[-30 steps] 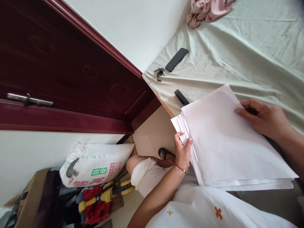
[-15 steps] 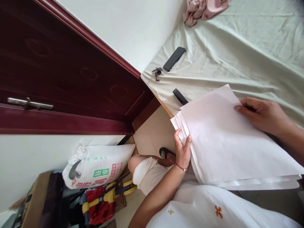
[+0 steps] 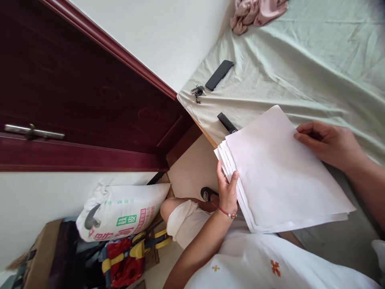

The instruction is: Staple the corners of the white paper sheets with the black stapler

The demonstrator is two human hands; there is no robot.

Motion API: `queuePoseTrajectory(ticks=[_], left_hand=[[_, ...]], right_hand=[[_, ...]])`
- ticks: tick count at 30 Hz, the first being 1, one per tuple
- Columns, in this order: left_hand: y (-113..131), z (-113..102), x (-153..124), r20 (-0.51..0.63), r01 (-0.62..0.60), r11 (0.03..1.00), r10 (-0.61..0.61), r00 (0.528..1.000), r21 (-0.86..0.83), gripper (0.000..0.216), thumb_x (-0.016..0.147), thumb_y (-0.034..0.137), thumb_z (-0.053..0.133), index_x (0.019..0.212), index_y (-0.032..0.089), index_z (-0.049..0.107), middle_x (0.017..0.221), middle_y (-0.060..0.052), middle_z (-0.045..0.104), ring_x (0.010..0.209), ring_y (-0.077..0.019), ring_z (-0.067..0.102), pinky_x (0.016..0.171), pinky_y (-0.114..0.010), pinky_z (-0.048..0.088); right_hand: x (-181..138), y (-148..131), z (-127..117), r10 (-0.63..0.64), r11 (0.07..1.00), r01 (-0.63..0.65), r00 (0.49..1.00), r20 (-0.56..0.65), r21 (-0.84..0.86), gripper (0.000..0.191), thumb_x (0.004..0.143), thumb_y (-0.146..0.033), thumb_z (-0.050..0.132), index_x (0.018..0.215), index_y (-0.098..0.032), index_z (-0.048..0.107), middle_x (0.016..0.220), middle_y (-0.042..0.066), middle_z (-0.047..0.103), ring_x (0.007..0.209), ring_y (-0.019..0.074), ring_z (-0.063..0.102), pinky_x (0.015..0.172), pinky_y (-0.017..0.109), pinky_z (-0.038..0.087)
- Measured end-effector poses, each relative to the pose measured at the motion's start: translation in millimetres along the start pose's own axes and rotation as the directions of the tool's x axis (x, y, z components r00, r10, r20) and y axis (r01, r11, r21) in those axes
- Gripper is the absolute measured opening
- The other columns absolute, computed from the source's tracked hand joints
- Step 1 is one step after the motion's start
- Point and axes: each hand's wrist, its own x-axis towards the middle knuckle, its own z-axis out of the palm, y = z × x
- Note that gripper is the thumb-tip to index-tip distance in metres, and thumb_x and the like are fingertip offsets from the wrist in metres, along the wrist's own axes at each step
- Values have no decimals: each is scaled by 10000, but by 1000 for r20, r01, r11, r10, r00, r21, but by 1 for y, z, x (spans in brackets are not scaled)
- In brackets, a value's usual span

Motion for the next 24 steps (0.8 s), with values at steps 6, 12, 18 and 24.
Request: queuePoseTrajectory(ticks=[6,12,18,24], left_hand=[[12,7,-1,-63,80,982,-92,994,-172,744,778,408,869,1408,256,504,1296,-82,725,1244,-232,670,1091,-348,491],[15,15,-3,33,270,952,-268,963,-144,579,656,450,931,1096,151,701,1080,-105,787,1058,-294,743,1033,-454,536],[16,12,-2,153,360,924,-340,928,-129,496,592,359,965,993,136,775,1081,-124,799,1117,-329,728,1095,-493,513],[41,-4,18,22,268,882,-282,959,-387,551,633,361,933,1125,199,747,1248,-82,761,1316,-319,627,1148,-458,498]], right_hand=[[-1,2,1,-10,999,7,998,61,39,745,748,-841,553,1046,-177,712,761,30,630,621,53,464,550,178,351],[-2,-3,0,-42,994,26,987,152,102,776,732,-857,582,1030,-154,722,769,43,650,632,52,495,573,163,387],[-2,-5,0,-68,990,49,988,140,135,755,756,-836,586,1086,-167,705,808,50,670,638,66,541,591,178,436],[-1,-6,-5,-115,966,78,984,136,246,754,832,-827,502,1209,-192,653,1067,86,710,862,132,659,837,254,551]])
